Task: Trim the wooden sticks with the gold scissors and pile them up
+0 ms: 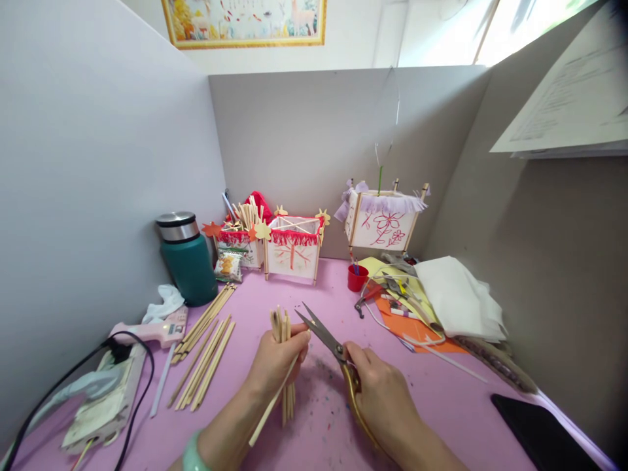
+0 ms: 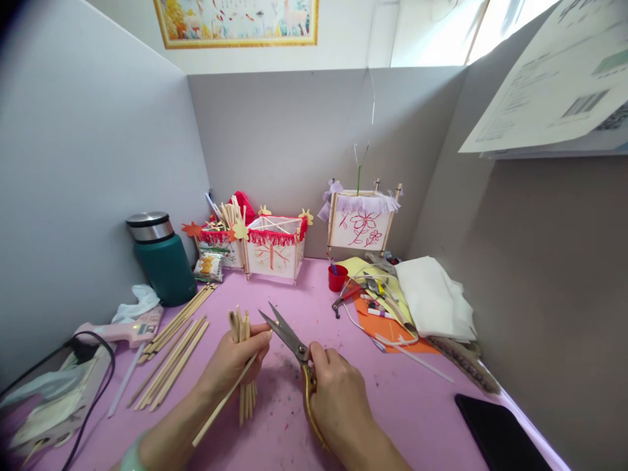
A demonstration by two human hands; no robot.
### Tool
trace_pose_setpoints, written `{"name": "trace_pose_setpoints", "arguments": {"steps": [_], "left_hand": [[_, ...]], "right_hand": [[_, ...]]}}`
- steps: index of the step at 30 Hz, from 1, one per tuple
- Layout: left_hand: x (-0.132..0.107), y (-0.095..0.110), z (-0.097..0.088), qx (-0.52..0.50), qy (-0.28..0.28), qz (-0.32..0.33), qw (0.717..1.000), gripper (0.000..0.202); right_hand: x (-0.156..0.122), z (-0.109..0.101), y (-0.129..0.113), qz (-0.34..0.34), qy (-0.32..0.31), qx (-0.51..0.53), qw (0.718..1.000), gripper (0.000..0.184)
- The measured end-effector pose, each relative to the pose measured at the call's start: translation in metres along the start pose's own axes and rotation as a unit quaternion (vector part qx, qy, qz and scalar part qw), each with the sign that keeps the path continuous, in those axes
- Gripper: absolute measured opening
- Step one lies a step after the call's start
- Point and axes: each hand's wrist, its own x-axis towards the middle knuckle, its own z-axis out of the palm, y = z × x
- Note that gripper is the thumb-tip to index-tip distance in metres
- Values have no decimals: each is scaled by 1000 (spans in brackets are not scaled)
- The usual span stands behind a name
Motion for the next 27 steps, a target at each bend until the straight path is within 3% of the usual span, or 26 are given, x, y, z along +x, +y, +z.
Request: {"name": "trace_pose_setpoints", "arguments": {"steps": [8, 16, 20, 23, 27], "left_hand": [[0, -2, -4, -9, 9, -4, 1000, 21], [3, 0, -9, -33, 19, -7, 999, 49], [4, 0, -11, -29, -4, 5, 1000, 27], [4, 0, -11, -15, -24, 8, 1000, 30], [3, 0, -8, -5, -12, 15, 1000, 29]], "right_hand": [[1, -1, 1, 18, -23, -13, 999, 19], [7, -7, 11, 11, 35, 65, 997, 27], [6, -9, 8, -21, 15, 51, 998, 35], [4, -8, 6, -20, 6, 29, 999, 38], [2, -8, 4, -18, -4, 4, 1000, 39]]}}
